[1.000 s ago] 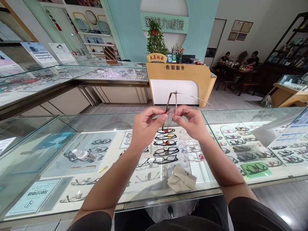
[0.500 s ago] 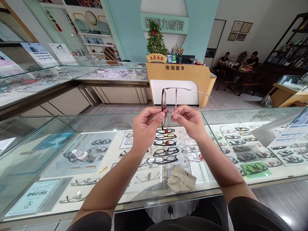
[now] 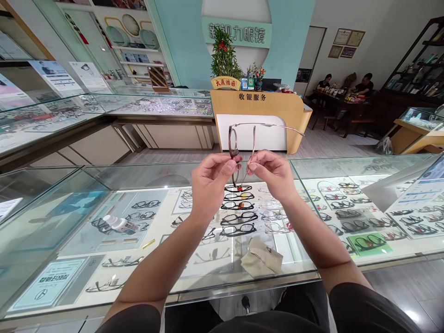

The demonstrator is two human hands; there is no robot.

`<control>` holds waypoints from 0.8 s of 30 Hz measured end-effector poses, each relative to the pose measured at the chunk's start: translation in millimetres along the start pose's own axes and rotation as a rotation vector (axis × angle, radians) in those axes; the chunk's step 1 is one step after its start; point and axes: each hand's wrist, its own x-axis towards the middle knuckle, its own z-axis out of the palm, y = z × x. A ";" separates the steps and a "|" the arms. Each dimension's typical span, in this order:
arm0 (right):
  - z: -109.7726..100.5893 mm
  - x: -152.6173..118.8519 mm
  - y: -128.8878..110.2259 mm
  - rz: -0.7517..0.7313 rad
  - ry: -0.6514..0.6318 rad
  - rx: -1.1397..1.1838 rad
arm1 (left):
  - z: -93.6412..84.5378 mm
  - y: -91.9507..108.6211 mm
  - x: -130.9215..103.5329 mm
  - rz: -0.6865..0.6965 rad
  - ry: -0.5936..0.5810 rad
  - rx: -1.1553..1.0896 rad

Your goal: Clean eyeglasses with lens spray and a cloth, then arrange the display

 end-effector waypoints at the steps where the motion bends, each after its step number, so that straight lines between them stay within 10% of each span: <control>1: 0.2 0.0 -0.1 0.000 0.004 0.007 | 0.1 0.0 0.1 -0.003 0.004 0.000; 24: 2.6 0.0 13.2 -0.094 0.146 -0.029 | -1.4 1.4 10.8 0.036 0.214 -0.172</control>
